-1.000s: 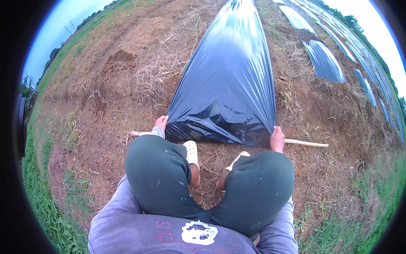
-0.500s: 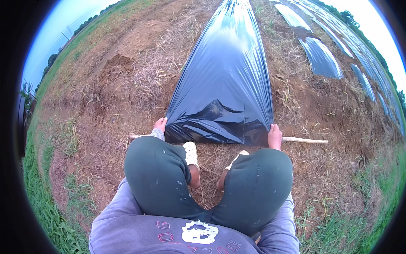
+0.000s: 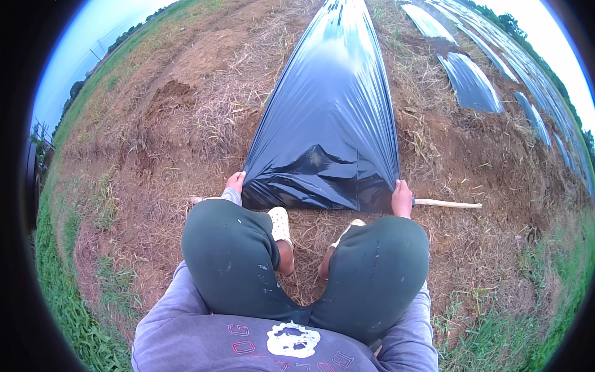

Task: Manually laying out and securing black plastic mulch film over soil rows in a field.

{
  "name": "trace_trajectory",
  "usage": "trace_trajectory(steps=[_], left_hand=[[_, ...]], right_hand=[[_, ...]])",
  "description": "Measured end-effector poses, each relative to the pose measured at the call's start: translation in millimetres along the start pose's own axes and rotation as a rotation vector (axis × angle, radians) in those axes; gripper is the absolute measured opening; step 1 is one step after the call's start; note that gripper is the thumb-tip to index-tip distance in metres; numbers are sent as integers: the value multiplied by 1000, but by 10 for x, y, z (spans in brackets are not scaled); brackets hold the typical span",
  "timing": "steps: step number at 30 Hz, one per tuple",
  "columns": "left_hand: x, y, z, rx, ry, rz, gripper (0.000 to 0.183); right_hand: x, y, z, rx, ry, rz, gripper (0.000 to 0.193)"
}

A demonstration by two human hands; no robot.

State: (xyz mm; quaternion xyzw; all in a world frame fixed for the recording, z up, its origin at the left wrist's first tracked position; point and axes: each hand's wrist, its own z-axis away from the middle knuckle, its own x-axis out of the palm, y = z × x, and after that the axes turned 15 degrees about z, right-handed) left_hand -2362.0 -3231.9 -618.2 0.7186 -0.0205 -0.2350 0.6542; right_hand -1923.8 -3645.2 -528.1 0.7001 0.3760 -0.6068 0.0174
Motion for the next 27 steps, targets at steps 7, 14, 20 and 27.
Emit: trace_trajectory(steps=[7, 14, 20, 27], left_hand=[[7, -45, -25, -36, 9, -9, 40], [10, -154, -86, 7, -6, 26, 39], [9, -52, -28, 1, -4, -8, 40], [9, 14, -8, -15, -10, 5, 40]], right_hand=[[2, -3, -7, 20, -12, 3, 32], [14, -7, -7, 16, -11, -8, 32], [24, 4, -3, 8, -5, 4, 32], [10, -29, 10, 5, -4, -15, 33]])
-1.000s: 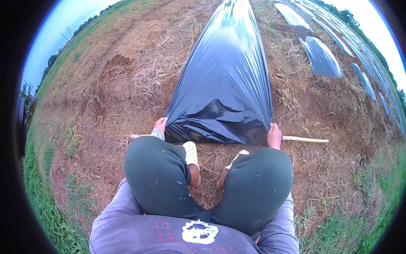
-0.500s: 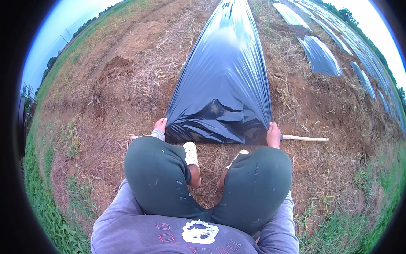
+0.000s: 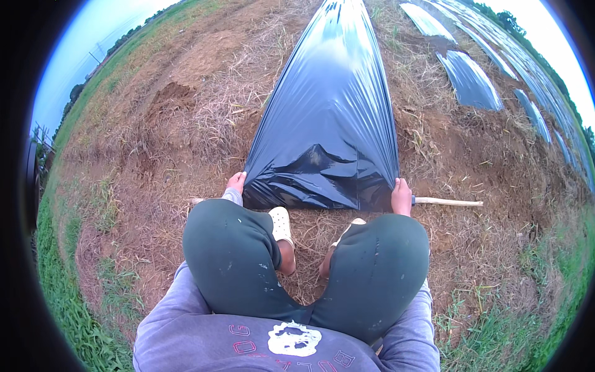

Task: Manually laying out and securing black plastic mulch film over soil rows in a field.

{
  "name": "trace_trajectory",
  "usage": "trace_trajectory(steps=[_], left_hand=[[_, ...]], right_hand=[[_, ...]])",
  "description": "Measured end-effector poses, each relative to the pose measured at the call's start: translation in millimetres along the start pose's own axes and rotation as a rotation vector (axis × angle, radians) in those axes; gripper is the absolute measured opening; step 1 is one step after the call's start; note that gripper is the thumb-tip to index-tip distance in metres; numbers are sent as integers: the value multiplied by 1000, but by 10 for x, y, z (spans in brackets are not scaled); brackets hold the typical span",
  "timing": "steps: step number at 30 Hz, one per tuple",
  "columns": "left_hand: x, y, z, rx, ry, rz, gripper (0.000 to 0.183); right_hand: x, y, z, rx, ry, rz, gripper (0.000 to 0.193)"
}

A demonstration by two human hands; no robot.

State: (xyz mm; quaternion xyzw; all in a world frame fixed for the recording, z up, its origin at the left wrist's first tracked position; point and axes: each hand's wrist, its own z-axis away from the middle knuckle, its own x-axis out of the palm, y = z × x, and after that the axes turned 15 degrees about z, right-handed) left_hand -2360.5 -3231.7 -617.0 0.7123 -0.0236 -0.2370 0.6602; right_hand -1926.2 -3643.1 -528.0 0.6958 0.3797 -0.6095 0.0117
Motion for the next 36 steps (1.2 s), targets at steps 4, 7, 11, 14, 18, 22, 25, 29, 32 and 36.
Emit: trace_trajectory(steps=[4, 7, 11, 14, 18, 22, 25, 29, 32, 36], left_hand=[[3, -31, -13, -24, 16, -26, 40], [8, -47, -21, -30, 9, -12, 40], [6, -47, -22, 25, 9, -8, 40], [4, -49, -27, 3, -1, -24, 40], [10, -84, -41, 28, -1, -1, 40], [10, -147, -76, -27, 7, -33, 41], [13, -195, -102, -13, 9, -45, 42], [16, -216, -109, 45, 0, -18, 42], [16, -184, -97, 43, -6, -1, 42], [17, -113, -58, 16, -5, -6, 42]], right_hand=[[-9, -4, 1, 10, -13, 4, 34], [-5, 1, -2, 9, -15, -2, 34], [9, 6, -5, 15, -17, 8, 33], [13, 9, -3, 20, -14, -4, 34], [13, 9, 3, 14, -7, 1, 33], [17, 8, 2, 19, -9, 2, 33], [26, 9, -4, 10, -4, -1, 33], [38, 18, -8, -4, 5, -8, 34], [37, 28, -11, 9, -9, -14, 32], [31, 28, -11, 7, -4, -16, 33]])
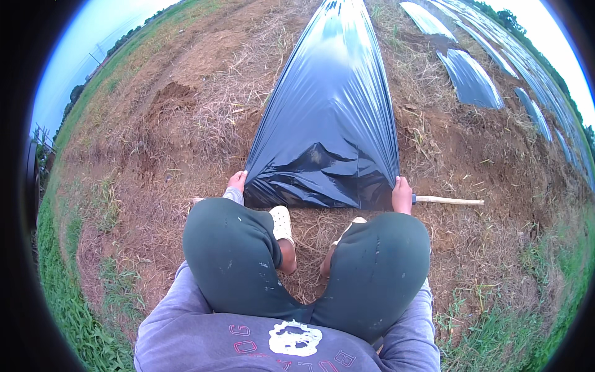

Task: Manually laying out and securing black plastic mulch film over soil rows in a field.

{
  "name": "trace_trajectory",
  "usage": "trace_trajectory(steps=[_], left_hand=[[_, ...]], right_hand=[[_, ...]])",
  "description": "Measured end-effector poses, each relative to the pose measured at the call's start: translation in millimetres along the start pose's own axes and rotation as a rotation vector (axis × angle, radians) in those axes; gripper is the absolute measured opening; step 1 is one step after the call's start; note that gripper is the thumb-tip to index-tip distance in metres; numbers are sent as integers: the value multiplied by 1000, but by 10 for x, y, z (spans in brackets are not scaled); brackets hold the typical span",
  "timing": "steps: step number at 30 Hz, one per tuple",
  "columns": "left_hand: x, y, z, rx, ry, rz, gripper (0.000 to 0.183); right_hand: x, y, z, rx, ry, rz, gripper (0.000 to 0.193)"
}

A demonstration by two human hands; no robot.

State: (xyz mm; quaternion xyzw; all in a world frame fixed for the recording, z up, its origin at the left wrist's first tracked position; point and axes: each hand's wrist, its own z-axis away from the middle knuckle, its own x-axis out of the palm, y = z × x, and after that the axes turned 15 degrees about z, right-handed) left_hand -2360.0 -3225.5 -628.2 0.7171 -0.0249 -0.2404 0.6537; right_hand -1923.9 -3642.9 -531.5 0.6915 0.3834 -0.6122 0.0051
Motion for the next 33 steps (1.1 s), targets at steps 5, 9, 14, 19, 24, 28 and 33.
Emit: trace_trajectory(steps=[5, 9, 14, 19, 24, 28, 33], left_hand=[[7, 64, 30, 16, 19, -30, 41], [10, 105, 53, 25, -6, 37, 41], [12, 174, 86, 5, -8, 20, 41], [34, 201, 109, -5, 32, 41, 39], [23, 142, 71, 26, 13, 46, 39], [32, 93, 42, -22, 17, 41, 39], [39, 111, 57, 16, 10, 88, 39]], right_hand=[[-11, -17, 5, 9, -2, -4, 33], [-11, -26, 5, 8, 10, 2, 33], [-4, -19, 5, 14, 0, 15, 32], [16, -10, 4, 16, 8, 29, 32], [40, 4, 0, 26, 8, 21, 32], [54, 13, -3, 2, 22, 33, 32], [55, 14, -5, -3, 24, 37, 32]])
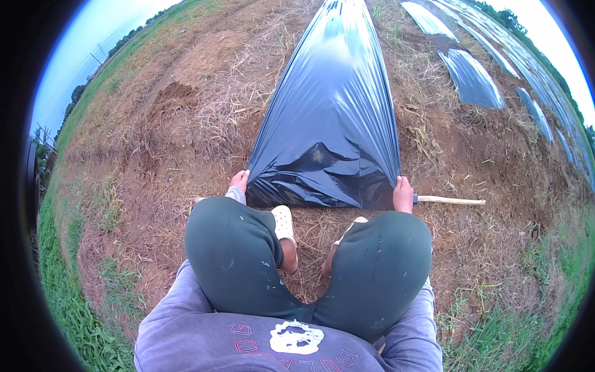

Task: Manually laying out and securing black plastic mulch film over soil rows in a field.

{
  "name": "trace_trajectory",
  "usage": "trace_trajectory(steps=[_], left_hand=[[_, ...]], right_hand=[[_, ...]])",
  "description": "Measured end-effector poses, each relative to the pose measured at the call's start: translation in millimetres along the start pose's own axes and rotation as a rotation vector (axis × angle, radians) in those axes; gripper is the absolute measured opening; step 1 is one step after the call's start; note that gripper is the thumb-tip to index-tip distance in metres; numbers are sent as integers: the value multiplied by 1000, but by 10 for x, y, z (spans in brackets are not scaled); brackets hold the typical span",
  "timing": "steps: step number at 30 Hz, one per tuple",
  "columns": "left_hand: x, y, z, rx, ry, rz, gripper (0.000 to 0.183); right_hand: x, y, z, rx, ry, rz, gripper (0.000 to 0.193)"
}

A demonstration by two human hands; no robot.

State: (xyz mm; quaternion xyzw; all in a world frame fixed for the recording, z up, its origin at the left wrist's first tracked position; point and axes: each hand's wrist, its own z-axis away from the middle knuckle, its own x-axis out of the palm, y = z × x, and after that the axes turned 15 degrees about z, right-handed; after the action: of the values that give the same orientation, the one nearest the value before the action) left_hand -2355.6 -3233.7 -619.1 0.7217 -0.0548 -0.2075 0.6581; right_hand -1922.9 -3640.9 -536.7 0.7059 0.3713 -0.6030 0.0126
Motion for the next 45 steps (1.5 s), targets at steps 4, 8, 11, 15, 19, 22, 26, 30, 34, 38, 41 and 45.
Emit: trace_trajectory(steps=[4, 8, 11, 15, 19, 22, 26, 30, 34, 38, 41, 45], left_hand=[[-15, 7, 5, -17, -4, -32, 38], [-32, -54, -31, 19, 4, -29, 39], [-69, -118, -55, 18, 14, -56, 39], [-153, -178, -55, -10, -18, -67, 40], [-191, -197, -57, 9, -30, -54, 40], [-182, -185, -65, 18, -34, -98, 40], [-138, -149, -49, -29, 1, -99, 40], [-114, -102, -22, 28, 7, -48, 40], [-115, -85, -22, -2, -9, -91, 41], [-107, -103, -34, -24, 1, -109, 42], [-103, -106, -38, -50, -2, -136, 43], [-102, -89, -37, 25, -11, -111, 43]], right_hand=[[3, 7, -1, 23, -20, 9, 32], [18, 47, 4, 37, -38, 18, 33], [48, 95, 7, 21, -23, -3, 34], [82, 178, 31, 17, -19, 16, 34], [83, 227, 23, 30, -2, 35, 33], [83, 216, 19, 26, -4, 26, 33], [92, 191, 20, 30, -7, 23, 33], [91, 188, 15, 8, 33, 6, 31], [88, 180, 18, 13, 7, 20, 32], [90, 159, 13, 26, -14, 37, 33], [83, 152, 3, 15, -8, 26, 33], [80, 149, 4, 15, -20, 12, 34]])
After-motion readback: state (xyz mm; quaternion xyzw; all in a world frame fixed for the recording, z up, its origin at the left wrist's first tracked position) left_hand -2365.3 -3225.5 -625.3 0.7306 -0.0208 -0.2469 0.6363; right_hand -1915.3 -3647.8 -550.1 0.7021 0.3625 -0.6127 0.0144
